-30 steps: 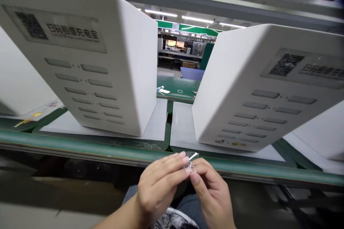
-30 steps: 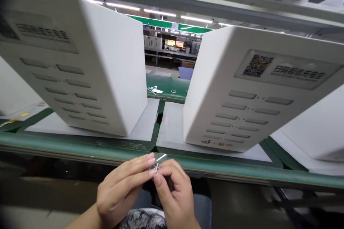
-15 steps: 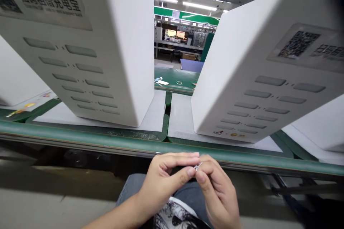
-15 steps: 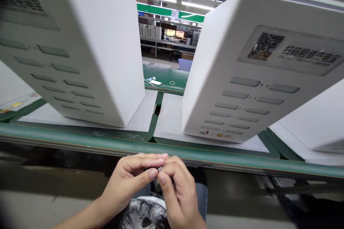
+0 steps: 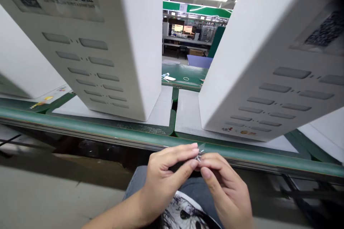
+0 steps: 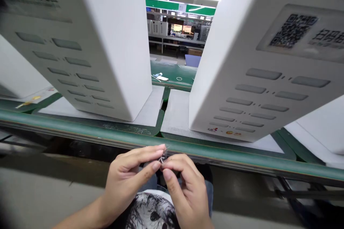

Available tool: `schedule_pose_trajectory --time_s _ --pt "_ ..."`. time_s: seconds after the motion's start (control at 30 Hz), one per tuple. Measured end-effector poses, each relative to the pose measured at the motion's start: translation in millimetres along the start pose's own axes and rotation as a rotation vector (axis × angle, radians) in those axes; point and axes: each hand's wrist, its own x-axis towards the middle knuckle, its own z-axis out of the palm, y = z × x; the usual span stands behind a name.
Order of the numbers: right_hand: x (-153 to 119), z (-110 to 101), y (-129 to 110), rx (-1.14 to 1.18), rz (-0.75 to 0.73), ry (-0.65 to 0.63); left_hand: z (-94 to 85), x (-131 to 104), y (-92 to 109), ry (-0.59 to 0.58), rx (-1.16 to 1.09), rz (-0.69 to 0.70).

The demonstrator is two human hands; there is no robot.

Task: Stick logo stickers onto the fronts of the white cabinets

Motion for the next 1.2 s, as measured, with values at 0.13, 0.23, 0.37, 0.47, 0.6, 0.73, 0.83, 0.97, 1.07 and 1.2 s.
schedule_pose_trajectory --time_s 0.13,0.23,0.37,0.47,0.6,0.73,0.83,0.97,1.07,1.2 --pt "0.6 1.6 -1.8 -0.002 0.011 0.013 0.2 -1.8 0.7 0.024 0.182 0.229" --pt "0.2 3.1 -0.9 -0.005 0.009 0.021 0.8 -3.8 -0.5 0.022 0.279 0.341" --pt "-1.8 4.7 0.0 -0.025 -0.006 0.056 1.8 -6.0 -2.5 0.015 0.3 0.382" --pt "-2.7 5.2 -0.7 -0.044 -0.017 0.059 2.3 -6.5 -3.0 0.005 0.304 0.365" --pt "-2.5 4.0 -1.6 -0.072 -0.035 0.063 2.7 -6.2 -2.3 -0.011 0.287 0.364" --pt "-2.8 1.8 -1.6 -0.09 -0.039 0.074 0.9 -5.1 -1.3 -0.029 0.277 0.312" --pt "-3.0 1.8 -0.8 -0.066 -0.028 0.077 -1.0 -4.1 -1.1 -0.001 0.306 0.298" --pt "-2.2 3.7 0.3 -0.044 -0.017 0.062 -2.3 -3.8 -1.5 0.009 0.323 0.31" --pt "-1.5 4.5 0.0 -0.049 -0.012 0.064 -2.3 -4.8 -2.2 0.01 0.323 0.308" --pt "-1.2 4.8 -1.0 -0.057 -0.005 0.064 -1.3 -5.7 -4.1 0.002 0.303 0.303"
